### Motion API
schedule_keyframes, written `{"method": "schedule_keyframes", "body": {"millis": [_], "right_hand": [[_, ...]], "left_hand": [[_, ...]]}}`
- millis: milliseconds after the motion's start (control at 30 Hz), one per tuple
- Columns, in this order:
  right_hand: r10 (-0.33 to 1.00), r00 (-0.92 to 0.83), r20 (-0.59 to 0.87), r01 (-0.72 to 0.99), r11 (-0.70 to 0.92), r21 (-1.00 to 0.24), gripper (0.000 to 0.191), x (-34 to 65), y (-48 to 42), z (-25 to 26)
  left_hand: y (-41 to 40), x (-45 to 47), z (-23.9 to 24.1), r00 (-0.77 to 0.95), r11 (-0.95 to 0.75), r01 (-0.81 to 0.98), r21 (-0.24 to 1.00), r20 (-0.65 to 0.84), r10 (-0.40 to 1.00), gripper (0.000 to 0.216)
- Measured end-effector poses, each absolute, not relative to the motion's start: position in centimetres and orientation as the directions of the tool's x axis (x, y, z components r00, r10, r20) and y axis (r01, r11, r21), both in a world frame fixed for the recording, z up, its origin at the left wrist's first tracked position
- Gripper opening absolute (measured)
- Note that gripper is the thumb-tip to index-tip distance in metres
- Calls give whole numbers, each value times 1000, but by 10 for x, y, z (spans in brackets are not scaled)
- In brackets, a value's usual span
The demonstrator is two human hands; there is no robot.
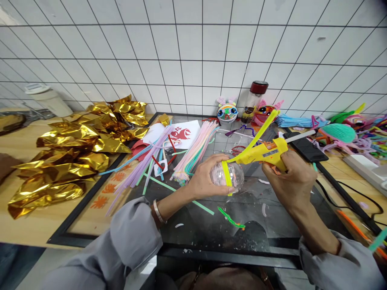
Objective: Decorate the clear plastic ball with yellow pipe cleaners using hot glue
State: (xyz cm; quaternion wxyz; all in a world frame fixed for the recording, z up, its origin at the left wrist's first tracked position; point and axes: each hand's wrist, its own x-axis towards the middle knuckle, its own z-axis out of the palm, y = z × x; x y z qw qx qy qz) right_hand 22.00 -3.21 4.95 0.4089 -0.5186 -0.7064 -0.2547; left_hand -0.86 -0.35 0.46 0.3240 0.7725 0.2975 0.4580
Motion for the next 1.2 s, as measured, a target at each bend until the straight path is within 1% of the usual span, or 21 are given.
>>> {"method": "schedule_keyframes", "body": {"millis": [333, 533, 733, 867, 1100, 1200], "right_hand": [[562, -86, 823, 930, 342, -136, 30, 223, -33, 50], [561, -83, 824, 928, 345, -141, 32, 222, -34, 53], [595, -56, 802, 937, 310, -164, 34, 221, -33, 52], [599, -61, 798, 936, 312, -163, 33, 222, -33, 50], [573, -117, 811, 921, 369, -128, 30, 224, -34, 50], [581, -101, 807, 923, 358, -142, 32, 225, -33, 49]], "left_hand": [[-3, -9, 4, 393, -575, 170, 800, 480, 784, 73], [-3, -9, 4, 393, -575, 179, 798, 478, 786, 73], [-3, -8, 3, 396, -581, 156, 799, 488, 778, 73], [-4, -8, 4, 390, -581, 160, 798, 489, 780, 73], [-4, -8, 5, 393, -570, 157, 806, 478, 785, 73], [-4, -8, 4, 394, -584, 154, 797, 492, 776, 72]]}}
